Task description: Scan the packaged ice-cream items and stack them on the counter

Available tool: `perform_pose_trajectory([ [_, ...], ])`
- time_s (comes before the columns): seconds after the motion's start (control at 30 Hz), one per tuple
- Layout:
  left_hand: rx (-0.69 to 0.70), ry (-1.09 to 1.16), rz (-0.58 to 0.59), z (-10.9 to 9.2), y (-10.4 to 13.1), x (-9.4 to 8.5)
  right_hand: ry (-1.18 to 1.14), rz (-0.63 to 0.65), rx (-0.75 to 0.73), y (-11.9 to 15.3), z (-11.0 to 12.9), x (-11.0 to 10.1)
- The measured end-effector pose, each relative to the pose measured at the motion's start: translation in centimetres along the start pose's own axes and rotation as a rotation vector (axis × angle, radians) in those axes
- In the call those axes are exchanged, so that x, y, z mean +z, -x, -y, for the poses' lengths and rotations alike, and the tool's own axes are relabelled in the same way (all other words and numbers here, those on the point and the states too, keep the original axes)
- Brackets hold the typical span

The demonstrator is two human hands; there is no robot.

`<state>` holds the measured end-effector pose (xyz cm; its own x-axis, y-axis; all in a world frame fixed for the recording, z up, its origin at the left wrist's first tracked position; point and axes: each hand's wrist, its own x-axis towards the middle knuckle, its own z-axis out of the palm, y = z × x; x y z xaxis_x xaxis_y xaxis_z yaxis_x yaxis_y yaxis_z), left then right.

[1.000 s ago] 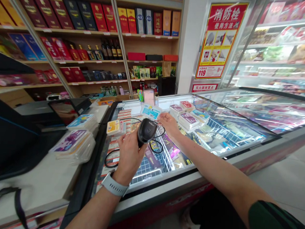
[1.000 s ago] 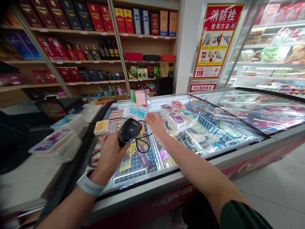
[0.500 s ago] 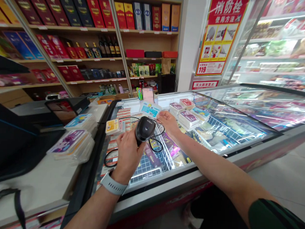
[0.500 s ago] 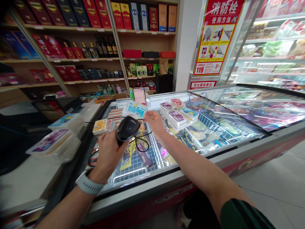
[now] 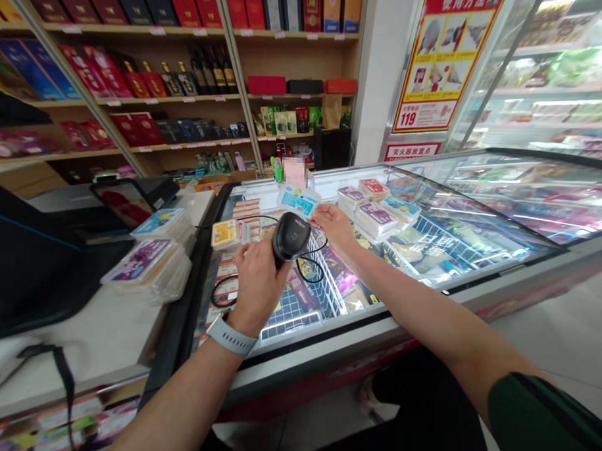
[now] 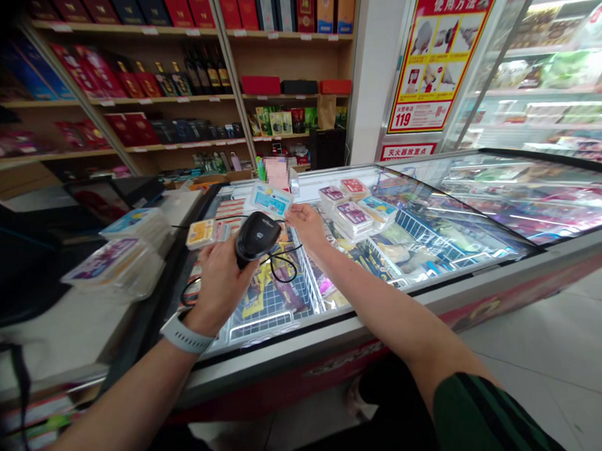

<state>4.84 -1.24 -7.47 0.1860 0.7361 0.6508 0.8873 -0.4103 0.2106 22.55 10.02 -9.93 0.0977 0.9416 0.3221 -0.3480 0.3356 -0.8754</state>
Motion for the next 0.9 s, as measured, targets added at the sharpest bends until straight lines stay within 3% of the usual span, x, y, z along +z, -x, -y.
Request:
perform_pose_trajectory([
  [0.33, 0.058, 0.013, 0.004, 0.1, 0.0, 0.6, 0.029, -0.026, -0.016, 0.4, 0.7, -0.1],
  [0.53, 0.058, 0.018, -0.029, 0.5, 0.1, 0.5, 0.181, -0.01, -0.077, 0.1, 1.2, -0.6],
  [0.73, 0.037, 0.026, -0.039, 0.7, 0.3, 0.2, 0.535, -0.032, -0.343, 0.0, 3.0, -1.9],
  [0.9, 0.01, 0.048, -0.024, 0.4, 0.3, -0.2, 1.075, -0.061, -0.581, -0.6, 5.8, -5.4],
])
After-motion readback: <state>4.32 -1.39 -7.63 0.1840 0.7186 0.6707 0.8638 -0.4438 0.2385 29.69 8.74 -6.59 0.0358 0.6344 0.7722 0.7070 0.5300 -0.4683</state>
